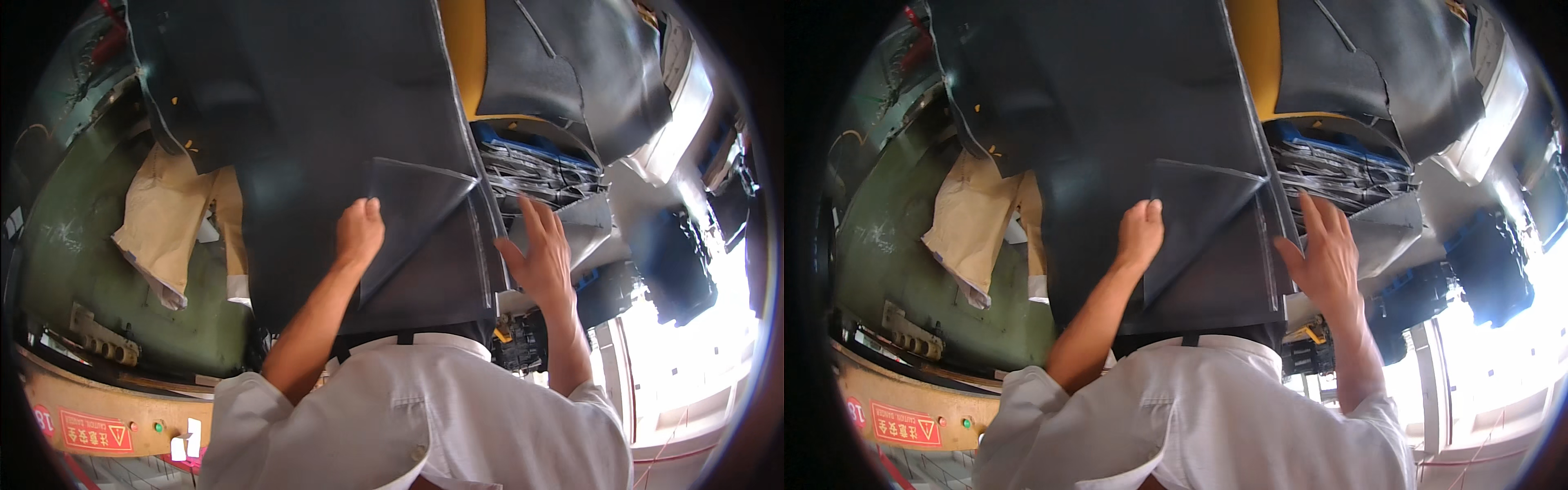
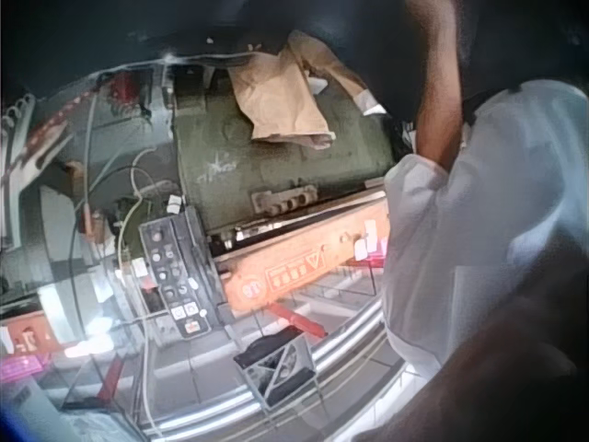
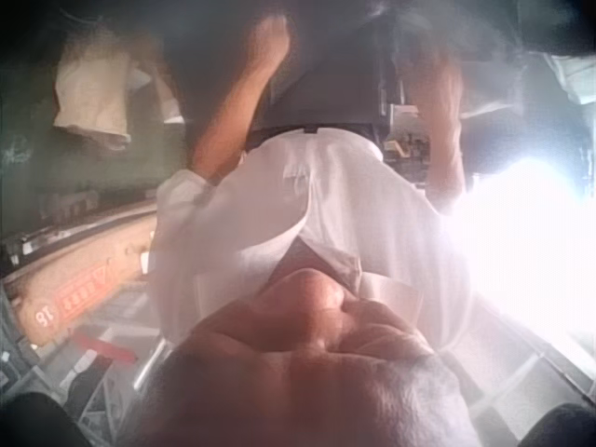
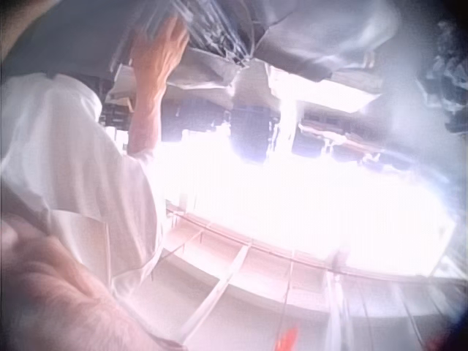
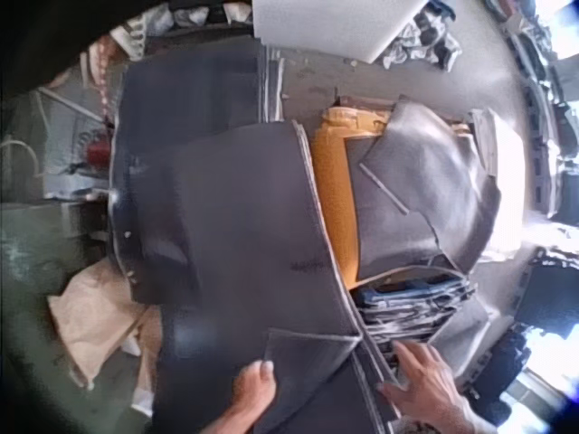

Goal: The person retrieves a paper from a pink basket, opens a drawer to place it inside, and writes on a document with a red pen. They then sweep debris from a workbench into a bag and fold a large black sheet of material.

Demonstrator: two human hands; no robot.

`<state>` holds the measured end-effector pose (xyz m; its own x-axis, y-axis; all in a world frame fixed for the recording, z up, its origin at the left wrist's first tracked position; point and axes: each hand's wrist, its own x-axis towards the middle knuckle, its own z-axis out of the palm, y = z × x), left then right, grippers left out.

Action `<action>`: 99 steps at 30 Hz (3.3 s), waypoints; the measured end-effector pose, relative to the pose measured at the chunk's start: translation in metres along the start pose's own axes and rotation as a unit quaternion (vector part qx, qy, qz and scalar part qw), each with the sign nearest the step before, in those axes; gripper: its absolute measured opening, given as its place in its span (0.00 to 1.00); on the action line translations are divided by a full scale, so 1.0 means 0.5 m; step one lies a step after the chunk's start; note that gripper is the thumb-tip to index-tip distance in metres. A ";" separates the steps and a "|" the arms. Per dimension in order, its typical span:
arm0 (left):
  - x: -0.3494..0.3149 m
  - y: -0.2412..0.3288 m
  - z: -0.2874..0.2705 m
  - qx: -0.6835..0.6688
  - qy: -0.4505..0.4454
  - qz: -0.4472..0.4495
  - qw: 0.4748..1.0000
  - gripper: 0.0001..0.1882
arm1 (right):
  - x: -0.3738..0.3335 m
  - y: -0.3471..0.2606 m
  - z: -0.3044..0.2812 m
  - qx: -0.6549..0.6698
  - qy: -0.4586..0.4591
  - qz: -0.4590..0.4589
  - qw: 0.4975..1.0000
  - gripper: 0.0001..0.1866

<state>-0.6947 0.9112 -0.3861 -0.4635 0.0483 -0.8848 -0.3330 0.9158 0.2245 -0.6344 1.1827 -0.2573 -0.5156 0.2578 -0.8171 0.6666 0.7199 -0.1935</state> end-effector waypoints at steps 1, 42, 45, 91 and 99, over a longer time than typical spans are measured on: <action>0.004 0.002 0.007 -0.018 -0.010 0.004 1.000 0.21 | 0.047 -0.016 0.011 -0.027 0.007 -0.104 0.994 0.42; -0.067 0.130 0.253 -0.027 -0.035 0.433 0.900 0.12 | 0.157 -0.791 0.582 -0.300 -0.245 -0.654 0.650 0.34; -0.126 0.116 0.201 -0.094 -0.010 0.426 0.900 0.12 | 0.170 -0.785 0.583 -0.315 -0.399 -0.533 0.676 0.34; 0.185 -0.357 0.050 0.142 0.122 -0.063 0.980 0.14 | 0.124 -0.088 -0.596 -0.159 -0.010 0.167 0.973 0.32; 0.178 -0.353 0.040 0.152 0.130 -0.060 0.978 0.15 | 0.514 -0.233 -0.682 -0.280 -0.056 -0.072 0.956 0.33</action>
<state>-0.6607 0.7618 -0.5129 -0.6422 -0.1339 -0.7548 -0.1571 0.9867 -0.0413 -1.0282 1.3848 -0.2594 -0.4977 0.0821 -0.8635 0.1844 0.9828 -0.0128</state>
